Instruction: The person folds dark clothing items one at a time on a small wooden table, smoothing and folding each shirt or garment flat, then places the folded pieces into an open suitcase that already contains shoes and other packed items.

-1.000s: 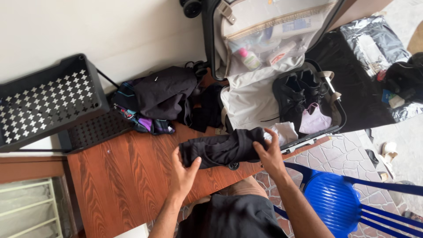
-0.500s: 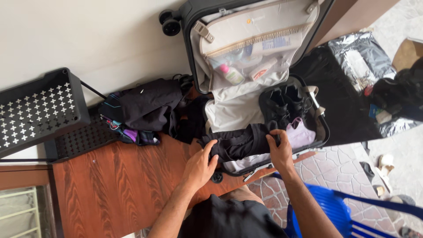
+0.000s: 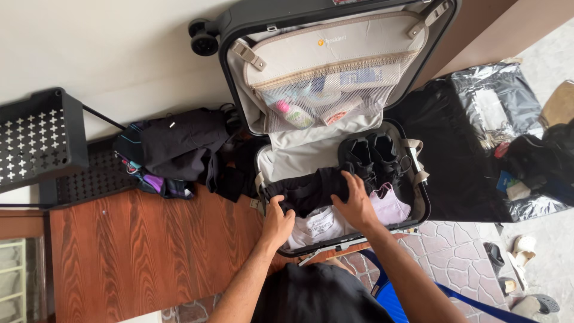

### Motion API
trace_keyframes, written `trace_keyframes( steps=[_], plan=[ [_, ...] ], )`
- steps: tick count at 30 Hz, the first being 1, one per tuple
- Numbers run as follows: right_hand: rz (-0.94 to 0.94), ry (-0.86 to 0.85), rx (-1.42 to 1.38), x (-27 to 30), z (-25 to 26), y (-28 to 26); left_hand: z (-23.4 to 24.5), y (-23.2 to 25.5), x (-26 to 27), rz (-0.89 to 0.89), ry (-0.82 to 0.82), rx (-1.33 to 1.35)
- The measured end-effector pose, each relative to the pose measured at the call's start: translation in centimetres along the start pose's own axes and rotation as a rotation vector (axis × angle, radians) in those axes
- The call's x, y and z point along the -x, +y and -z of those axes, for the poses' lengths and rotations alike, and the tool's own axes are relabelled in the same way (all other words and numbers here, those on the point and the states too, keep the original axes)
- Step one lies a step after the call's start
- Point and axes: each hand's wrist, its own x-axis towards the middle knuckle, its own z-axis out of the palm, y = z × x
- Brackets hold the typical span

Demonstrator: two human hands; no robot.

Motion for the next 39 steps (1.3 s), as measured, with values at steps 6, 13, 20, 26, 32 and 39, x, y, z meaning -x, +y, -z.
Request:
trace_keyframes(
  steps=[6,13,20,26,32,39],
  plan=[
    [-0.033,-0.163,0.101,-0.7,-1.5,1.9,-2.0,-1.0,-1.2,0.188,-0.081,-0.047],
    [0.243,-0.07,0.384,-0.8,-1.5,0.6,-2.6,3.0,1.2,-0.066,0.032,-0.337],
    [0.483,-0.314,0.542,-1.7,-2.7,1.5,-2.4,3.3,-0.1,-0.012,-0.155,-0.491],
    [0.411,-0.462,0.532,-2.2,-3.5,2.7,-2.4,2.3,-1.2,0.07,-0.231,-0.537],
    [0.297,-0.57,0.456,-3.1,-3.6,2.7,-2.3,2.6,-2.2,0.184,-0.296,-0.465],
    [0.301,-0.556,0.476,-3.5,-4.1,2.9,-3.2,-0.2,-4.1,0.097,-0.209,-0.399]
  ],
)
